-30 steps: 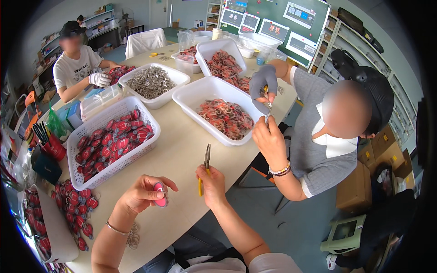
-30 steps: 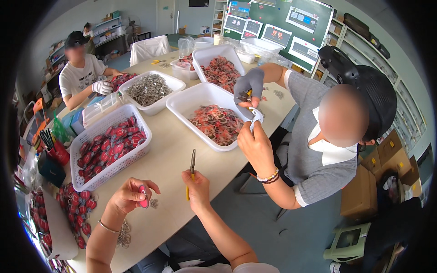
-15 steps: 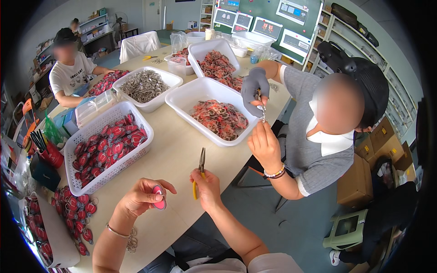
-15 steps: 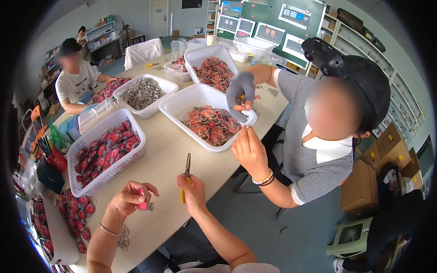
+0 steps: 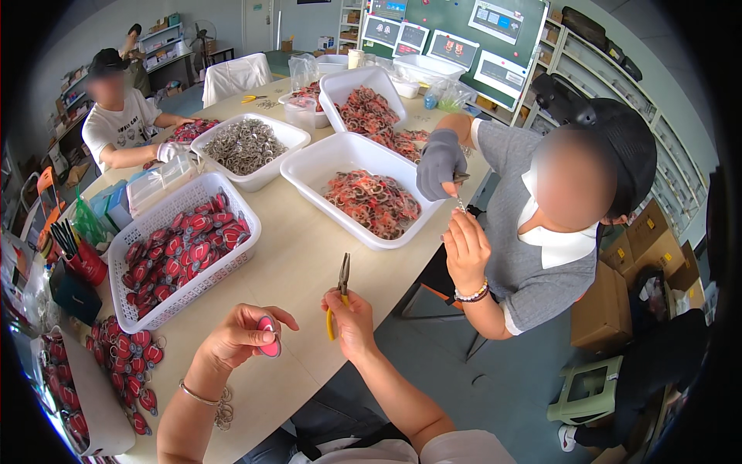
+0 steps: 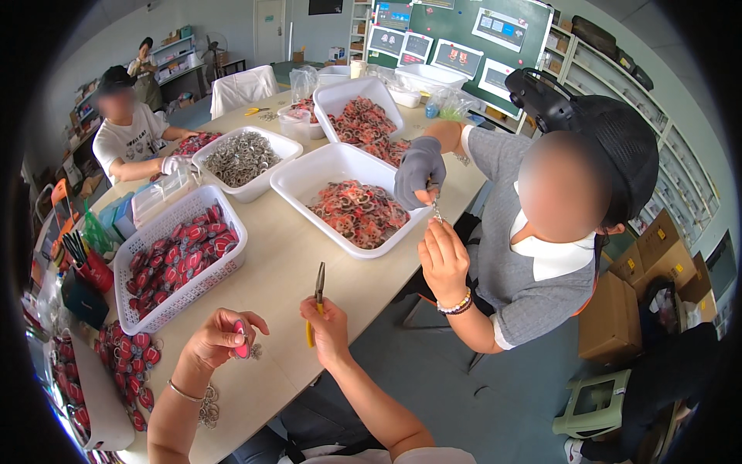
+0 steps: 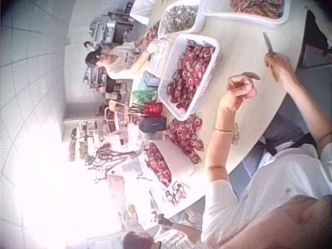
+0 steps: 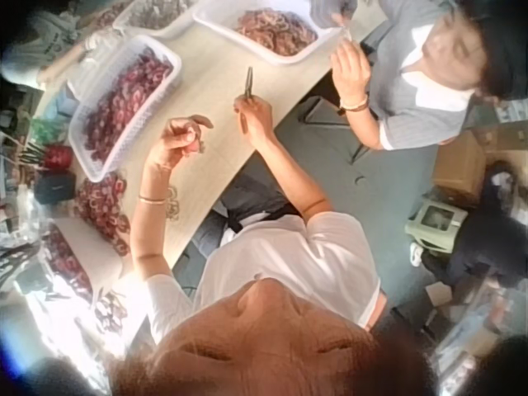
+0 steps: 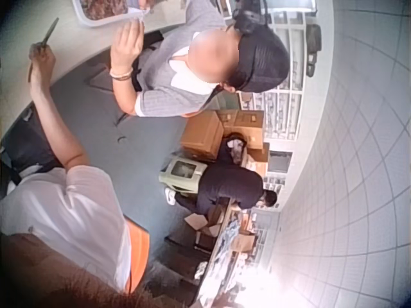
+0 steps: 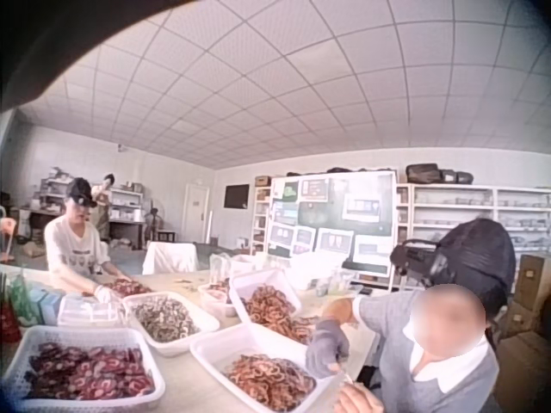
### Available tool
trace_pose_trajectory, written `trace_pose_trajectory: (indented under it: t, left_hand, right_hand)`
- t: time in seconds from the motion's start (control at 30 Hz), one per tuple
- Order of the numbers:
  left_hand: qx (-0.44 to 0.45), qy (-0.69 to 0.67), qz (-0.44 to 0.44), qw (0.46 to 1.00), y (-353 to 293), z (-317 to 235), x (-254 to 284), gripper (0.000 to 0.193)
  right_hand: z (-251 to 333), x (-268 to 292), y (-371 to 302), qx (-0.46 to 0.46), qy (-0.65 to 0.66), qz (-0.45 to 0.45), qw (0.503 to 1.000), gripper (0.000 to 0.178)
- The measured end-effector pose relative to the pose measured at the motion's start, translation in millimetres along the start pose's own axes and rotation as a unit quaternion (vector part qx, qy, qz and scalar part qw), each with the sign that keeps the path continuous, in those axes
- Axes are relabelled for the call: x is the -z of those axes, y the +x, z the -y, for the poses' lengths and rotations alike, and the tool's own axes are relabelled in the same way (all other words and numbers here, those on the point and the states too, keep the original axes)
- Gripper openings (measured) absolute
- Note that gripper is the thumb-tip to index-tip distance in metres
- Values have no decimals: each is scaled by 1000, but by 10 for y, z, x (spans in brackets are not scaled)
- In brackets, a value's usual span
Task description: The person uses pliers to attach metal split rings to red heart-shaped keychains. They pick up a keychain, open a ring, link it to the keychain, and close it, repeating this process for multiple items. The finished keychains are placed into a white basket on the table.
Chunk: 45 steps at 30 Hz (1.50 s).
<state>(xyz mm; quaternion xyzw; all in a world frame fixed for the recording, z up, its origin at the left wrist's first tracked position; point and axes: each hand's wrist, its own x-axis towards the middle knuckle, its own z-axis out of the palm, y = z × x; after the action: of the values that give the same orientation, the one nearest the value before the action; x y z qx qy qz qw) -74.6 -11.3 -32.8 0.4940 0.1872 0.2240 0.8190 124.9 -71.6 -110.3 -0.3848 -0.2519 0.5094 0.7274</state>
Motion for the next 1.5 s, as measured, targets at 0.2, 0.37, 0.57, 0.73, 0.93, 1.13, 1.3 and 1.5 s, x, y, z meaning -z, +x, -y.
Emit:
trace_pose_trajectory:
  t: [0.2,0.37,0.57,0.73,0.93,1.13,1.3,1.5]
  left_hand:
    - [-6,-7,8,1000,-7,5,13,18]
    - [-5,-4,7,1000,-21,13,35,18]
    - [-10,-5,4,1000,-24,22,40,18]
    - [-10,-10,2,1000,-27,20,31,18]
    - [-7,-9,-2,1000,-38,35,46,18]
    - [-8,-6,-3,1000,-59,28,48,18]
    - [-13,-9,1,1000,-72,-4,27,18]
    - [-45,-6,-27,999,-178,-4,90,18]
  right_hand:
    - [-31,28,-1,11,10,3,1000,9]
    - [-31,29,-1,17,12,8,1000,10]
    - [-26,32,-11,27,18,17,999,11]
    - [-22,44,-10,33,18,25,999,12]
    - [-39,63,-12,37,24,23,999,12]
    - [-47,55,-22,38,30,25,999,11]
    - [-34,49,-27,38,35,14,999,10]
    - [-52,74,-7,43,34,14,998,10]
